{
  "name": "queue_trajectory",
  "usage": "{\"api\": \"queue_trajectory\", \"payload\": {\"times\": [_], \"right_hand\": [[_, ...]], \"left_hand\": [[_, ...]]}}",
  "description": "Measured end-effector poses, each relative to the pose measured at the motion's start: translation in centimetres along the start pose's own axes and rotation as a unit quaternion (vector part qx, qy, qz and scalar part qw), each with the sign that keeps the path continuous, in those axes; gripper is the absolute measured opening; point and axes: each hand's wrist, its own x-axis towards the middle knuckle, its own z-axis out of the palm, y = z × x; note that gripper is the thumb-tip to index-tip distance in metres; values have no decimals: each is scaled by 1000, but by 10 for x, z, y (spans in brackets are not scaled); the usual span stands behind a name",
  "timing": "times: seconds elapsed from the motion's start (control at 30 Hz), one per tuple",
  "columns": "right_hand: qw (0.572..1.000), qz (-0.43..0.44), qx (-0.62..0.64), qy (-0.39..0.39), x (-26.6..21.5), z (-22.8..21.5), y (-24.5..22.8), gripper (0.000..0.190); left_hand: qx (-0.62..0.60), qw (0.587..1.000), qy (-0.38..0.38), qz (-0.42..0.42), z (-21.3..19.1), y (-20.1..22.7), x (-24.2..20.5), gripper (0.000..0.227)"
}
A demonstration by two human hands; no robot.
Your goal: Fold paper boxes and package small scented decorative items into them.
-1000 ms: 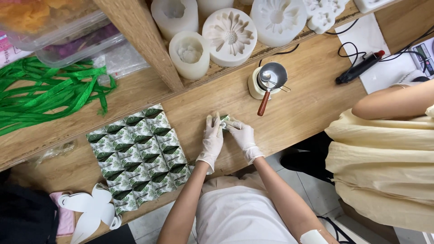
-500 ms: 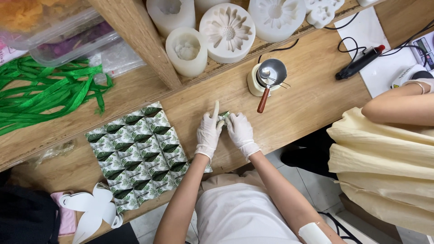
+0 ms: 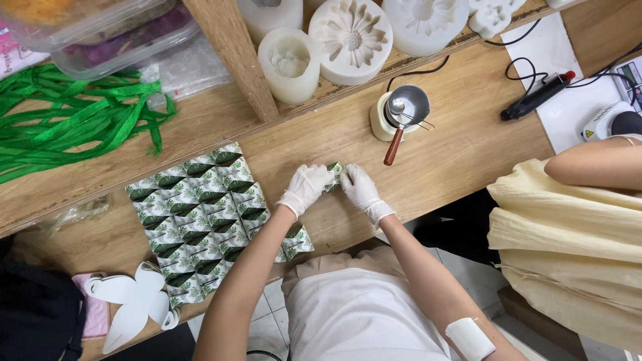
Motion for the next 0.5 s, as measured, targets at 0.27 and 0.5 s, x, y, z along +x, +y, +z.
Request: {"api": "queue_trajectory", "payload": {"times": [0.27,0.5], "right_hand": [[993,87,56,-55,-3,18,37,24],[964,232,103,-74,-11,-21,-3,33]], "left_hand": [[-50,997,-20,-60,4,5,-11,16],[-37,990,-90,-105,-16,6,-11,11]]}}
